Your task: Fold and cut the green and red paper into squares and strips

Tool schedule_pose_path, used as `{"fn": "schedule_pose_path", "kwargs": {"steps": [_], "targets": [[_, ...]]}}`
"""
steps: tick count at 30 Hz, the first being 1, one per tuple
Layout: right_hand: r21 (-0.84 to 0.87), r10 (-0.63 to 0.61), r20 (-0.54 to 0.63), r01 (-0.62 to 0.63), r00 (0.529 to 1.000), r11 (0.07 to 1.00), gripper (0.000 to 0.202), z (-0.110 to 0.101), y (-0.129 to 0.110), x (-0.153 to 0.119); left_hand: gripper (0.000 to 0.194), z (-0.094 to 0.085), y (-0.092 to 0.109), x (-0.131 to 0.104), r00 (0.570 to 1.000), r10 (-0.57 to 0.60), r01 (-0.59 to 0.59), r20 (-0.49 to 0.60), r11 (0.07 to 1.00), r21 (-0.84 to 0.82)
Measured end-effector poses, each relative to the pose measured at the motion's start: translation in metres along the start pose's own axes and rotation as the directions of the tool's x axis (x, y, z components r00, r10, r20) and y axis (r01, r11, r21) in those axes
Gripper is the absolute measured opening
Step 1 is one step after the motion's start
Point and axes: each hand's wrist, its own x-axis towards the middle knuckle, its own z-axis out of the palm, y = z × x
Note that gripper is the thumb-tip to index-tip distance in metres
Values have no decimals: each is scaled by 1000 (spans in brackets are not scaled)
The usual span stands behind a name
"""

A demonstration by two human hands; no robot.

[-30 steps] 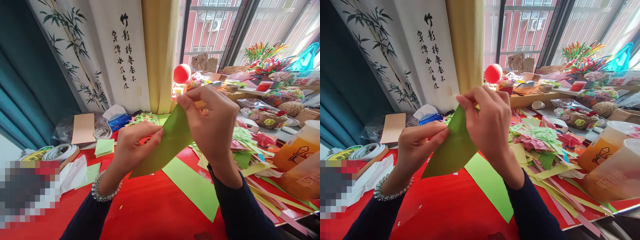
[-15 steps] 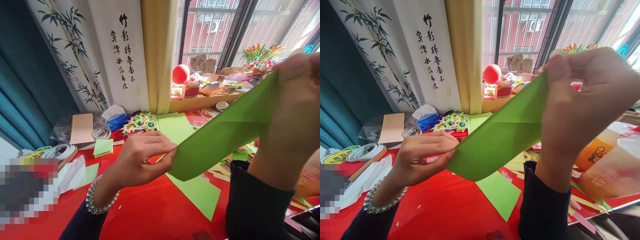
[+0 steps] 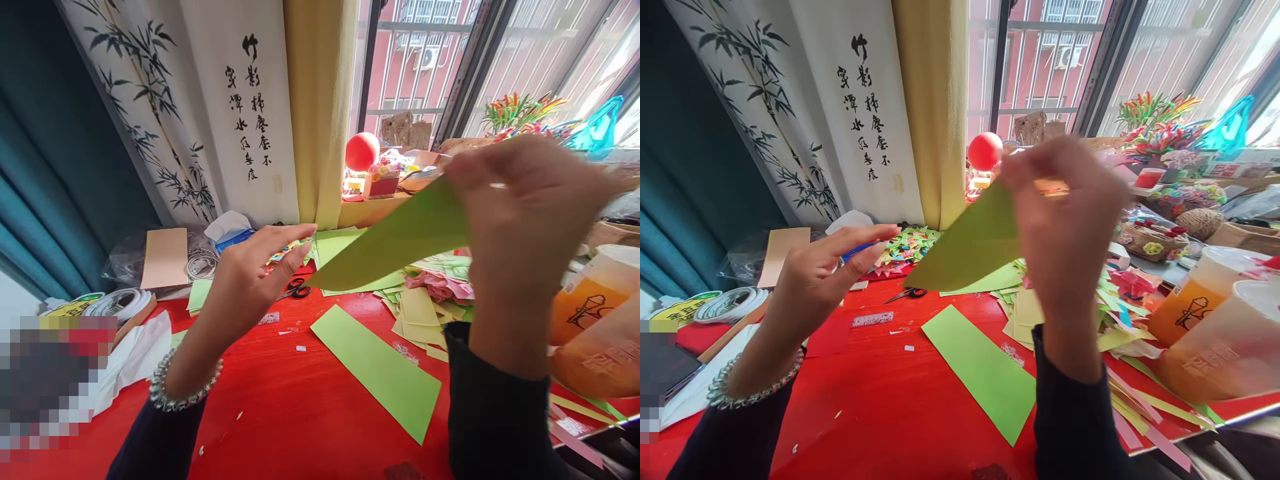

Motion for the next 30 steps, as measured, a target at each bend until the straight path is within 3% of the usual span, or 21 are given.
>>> {"fn": "schedule_pose_path", "kwargs": {"steps": [4,7,13,18,24,30], "targets": [[185,-137,280,87,950,979,12,29,-39,-20,24,3,10,-3,998,23,-27,-52,998,-60],[234,-163,332,86,929,968,12,36,-49,-29,19,3,12,-4,991,10,-22,-131,995,-94],[209,-181,311,118,933,971,12,37,-49,-31,15,3,13,-6,982,-2,-11,-190,998,-66],[171,-155,245,115,957,979,14,33,-45,-27,12,10,16,-8,975,85,-82,-204,996,20],[49,-88,131,82,987,995,12,22,-32,-18,11,18,17,-10,975,177,-171,-138,984,50],[-82,-44,1,43,999,996,15,14,-15,-7,12,28,6,-5,953,291,-289,-87,957,38]]}}
